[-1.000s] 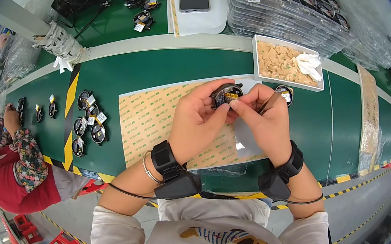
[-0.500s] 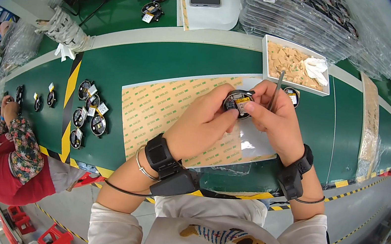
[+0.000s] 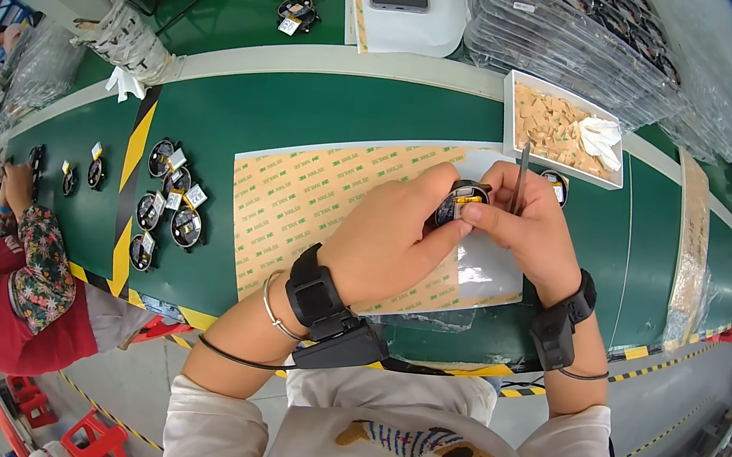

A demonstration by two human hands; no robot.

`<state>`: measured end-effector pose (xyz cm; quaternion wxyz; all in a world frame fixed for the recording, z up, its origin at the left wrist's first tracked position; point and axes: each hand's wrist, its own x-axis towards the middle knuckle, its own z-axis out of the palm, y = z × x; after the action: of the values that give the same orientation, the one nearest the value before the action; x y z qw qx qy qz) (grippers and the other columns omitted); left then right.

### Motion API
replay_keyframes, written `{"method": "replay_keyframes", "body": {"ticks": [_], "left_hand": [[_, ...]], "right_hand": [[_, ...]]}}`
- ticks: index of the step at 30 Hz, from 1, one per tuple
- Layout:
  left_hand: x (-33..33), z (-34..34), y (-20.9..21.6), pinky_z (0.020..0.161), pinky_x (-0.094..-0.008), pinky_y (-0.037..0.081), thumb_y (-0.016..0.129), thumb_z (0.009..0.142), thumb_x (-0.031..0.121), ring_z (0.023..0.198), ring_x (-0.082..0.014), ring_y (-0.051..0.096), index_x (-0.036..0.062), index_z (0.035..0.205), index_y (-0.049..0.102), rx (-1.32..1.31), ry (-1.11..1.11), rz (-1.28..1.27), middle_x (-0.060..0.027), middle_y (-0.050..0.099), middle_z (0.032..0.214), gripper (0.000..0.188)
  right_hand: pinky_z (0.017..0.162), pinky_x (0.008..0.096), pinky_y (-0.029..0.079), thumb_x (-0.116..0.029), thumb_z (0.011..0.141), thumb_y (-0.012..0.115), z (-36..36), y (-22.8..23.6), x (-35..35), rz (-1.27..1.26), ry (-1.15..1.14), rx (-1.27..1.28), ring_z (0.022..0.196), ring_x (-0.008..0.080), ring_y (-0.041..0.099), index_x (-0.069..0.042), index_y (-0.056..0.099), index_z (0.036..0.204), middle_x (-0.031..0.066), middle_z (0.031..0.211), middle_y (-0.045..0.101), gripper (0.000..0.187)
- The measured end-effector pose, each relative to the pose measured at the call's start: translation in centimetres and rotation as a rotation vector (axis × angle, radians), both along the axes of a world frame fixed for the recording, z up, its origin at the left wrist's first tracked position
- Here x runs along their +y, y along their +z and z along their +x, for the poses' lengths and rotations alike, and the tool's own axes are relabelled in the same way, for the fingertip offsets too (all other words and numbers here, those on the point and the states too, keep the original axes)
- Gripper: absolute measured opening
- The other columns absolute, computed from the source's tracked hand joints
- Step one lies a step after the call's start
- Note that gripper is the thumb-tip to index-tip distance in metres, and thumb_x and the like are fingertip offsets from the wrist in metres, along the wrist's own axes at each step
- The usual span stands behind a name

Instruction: The person picks up a watch component and a battery, uses tweezers to peel a small adhesive piece from a sheet, and presses it into the watch. They then place the battery into the watch, press it down, and set the assembled unit aside.

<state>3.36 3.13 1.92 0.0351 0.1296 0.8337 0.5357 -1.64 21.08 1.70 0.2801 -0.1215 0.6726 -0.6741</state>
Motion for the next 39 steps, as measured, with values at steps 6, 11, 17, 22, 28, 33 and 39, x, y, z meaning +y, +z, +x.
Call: {"method": "replay_keyframes", "body": {"ticks": [6,11,17,22,28,33,39], "left_hand": [[-0.5,0.1,0.2,0.050,-0.0397,0.037,0.061,0.081,0.015,0.057,-0.0343,0.052,0.0011,0.083,0.042,-0.072,-0.038,0.081,-0.0151,0.050,0.059,0.024],[-1.0,0.1,0.2,0.051,-0.0371,0.038,0.062,0.080,0.016,0.057,-0.0302,0.051,0.0007,0.080,0.045,-0.059,-0.094,0.142,-0.0138,0.050,0.062,0.023],[-1.0,0.5,0.4,0.052,-0.0357,0.038,0.063,0.080,0.015,0.057,-0.0274,0.049,0.0008,0.082,0.047,-0.117,-0.128,0.196,-0.0130,0.050,0.064,0.021],[-1.3,0.4,0.0,0.054,-0.0274,0.038,0.061,0.082,0.010,0.060,-0.0147,0.044,0.0001,0.091,0.050,-0.181,-0.126,0.225,-0.0060,0.048,0.070,0.018],[-1.3,0.6,0.4,0.054,-0.0233,0.038,0.060,0.084,0.007,0.062,-0.0078,0.042,-0.0004,0.095,0.052,-0.177,-0.190,0.189,-0.0030,0.049,0.075,0.016],[-0.9,0.5,0.3,0.054,-0.0241,0.038,0.060,0.083,0.007,0.062,-0.0080,0.043,0.0007,0.095,0.054,-0.211,-0.172,0.307,-0.0032,0.050,0.072,0.015],[-0.3,0.2,-0.3,0.054,-0.0268,0.039,0.061,0.082,0.010,0.058,-0.0131,0.046,0.0018,0.093,0.055,-0.072,-0.029,0.109,-0.0056,0.051,0.066,0.015]], "right_hand": [[0.046,0.0152,0.029,-0.011,0.080,0.066,0.9,0.1,0.0,0.006,0.023,0.016,0.058,0.0004,0.049,-0.005,0.053,0.079,-0.0010,0.070,0.059,0.015],[0.046,0.0151,0.030,-0.013,0.081,0.067,0.9,1.2,0.3,0.048,0.083,-0.007,0.058,0.0007,0.049,-0.005,0.053,0.078,-0.0020,0.069,0.058,0.016],[0.048,0.0160,0.033,-0.014,0.082,0.065,1.4,1.6,0.3,0.104,0.096,-0.006,0.058,0.0012,0.046,-0.005,0.052,0.079,-0.0036,0.067,0.053,0.017],[0.051,0.0170,0.035,-0.013,0.083,0.064,2.2,0.6,-0.2,0.113,0.018,0.137,0.059,0.0018,0.045,-0.004,0.052,0.080,-0.0033,0.066,0.052,0.015],[0.053,0.0183,0.036,-0.015,0.085,0.061,2.4,1.1,0.2,0.140,0.082,0.090,0.058,0.0032,0.044,-0.003,0.051,0.073,-0.0030,0.065,0.051,0.019],[0.051,0.0186,0.034,-0.015,0.086,0.058,2.2,1.0,0.0,0.154,0.073,0.078,0.056,0.0036,0.044,-0.002,0.052,0.070,-0.0027,0.065,0.051,0.022],[0.049,0.0217,0.028,-0.013,0.084,0.062,1.6,-0.3,-0.6,0.133,-0.030,0.123,0.055,0.0034,0.035,-0.002,0.049,0.067,-0.0049,0.059,0.041,0.024]]}}
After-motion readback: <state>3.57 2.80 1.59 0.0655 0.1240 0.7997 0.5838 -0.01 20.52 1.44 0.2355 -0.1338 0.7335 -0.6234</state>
